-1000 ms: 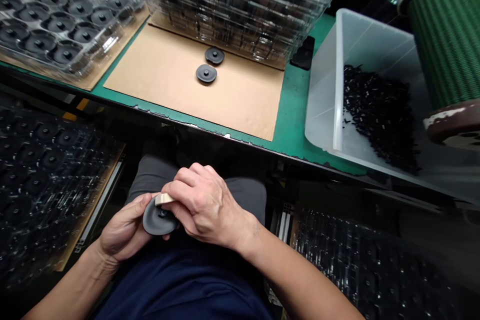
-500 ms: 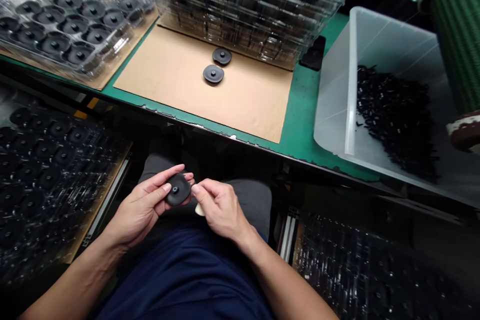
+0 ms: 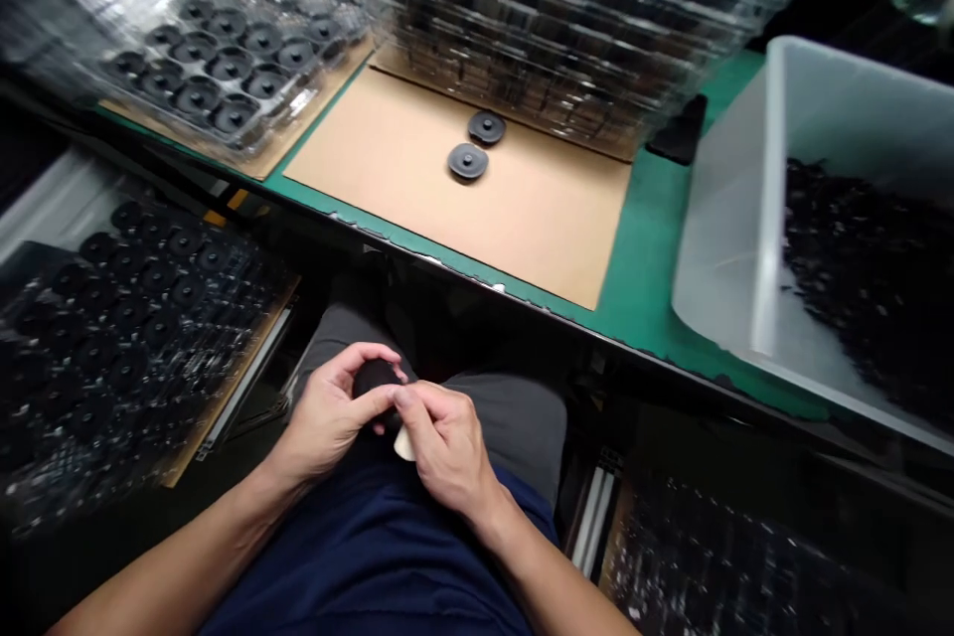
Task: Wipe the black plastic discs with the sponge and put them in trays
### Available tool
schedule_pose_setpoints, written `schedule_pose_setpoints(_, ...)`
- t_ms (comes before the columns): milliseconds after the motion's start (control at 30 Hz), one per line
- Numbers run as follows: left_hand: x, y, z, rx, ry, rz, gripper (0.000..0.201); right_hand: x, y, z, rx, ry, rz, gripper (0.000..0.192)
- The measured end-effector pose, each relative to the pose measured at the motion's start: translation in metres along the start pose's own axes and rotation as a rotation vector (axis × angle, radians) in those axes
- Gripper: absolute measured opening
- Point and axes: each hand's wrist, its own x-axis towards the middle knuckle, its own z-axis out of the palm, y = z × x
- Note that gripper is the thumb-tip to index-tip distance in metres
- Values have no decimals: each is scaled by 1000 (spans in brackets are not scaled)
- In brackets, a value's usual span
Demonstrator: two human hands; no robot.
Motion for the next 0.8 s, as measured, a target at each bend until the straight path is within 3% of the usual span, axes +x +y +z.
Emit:
schedule_pose_setpoints(100,3,-4,5,-121,38,-45,40,-3,2,-2,-92,24,-48,47)
schedule_pose_setpoints(200,10,-8,5,-234,75,-53,49,-3,6,-3,-133,15,-31,45)
schedule_pose_setpoints(267,13,-11,3,-265,93,-77,58,-3,8,-1,-139,38,54,47)
schedule_pose_setpoints(433,7,-14,-8,-310,105,-118,70,-6,12,7,-175,263,390,49)
schedule_pose_setpoints(533,0,-15,-23,-255,148,-99,65,-1,20,9,-111,222,436,56)
schedule_pose_setpoints(600,-6,-19,-43,-192,235,-80,58,4,25,11,-95,133,428,61)
schedule_pose_setpoints(667,-16,-25,-75,-112,396,-55,55,8,25,13,-120,77,427,64)
schedule_pose_setpoints(800,-58,-36,-175,125,847,-11,56,12,17,16,-185,60,432,64)
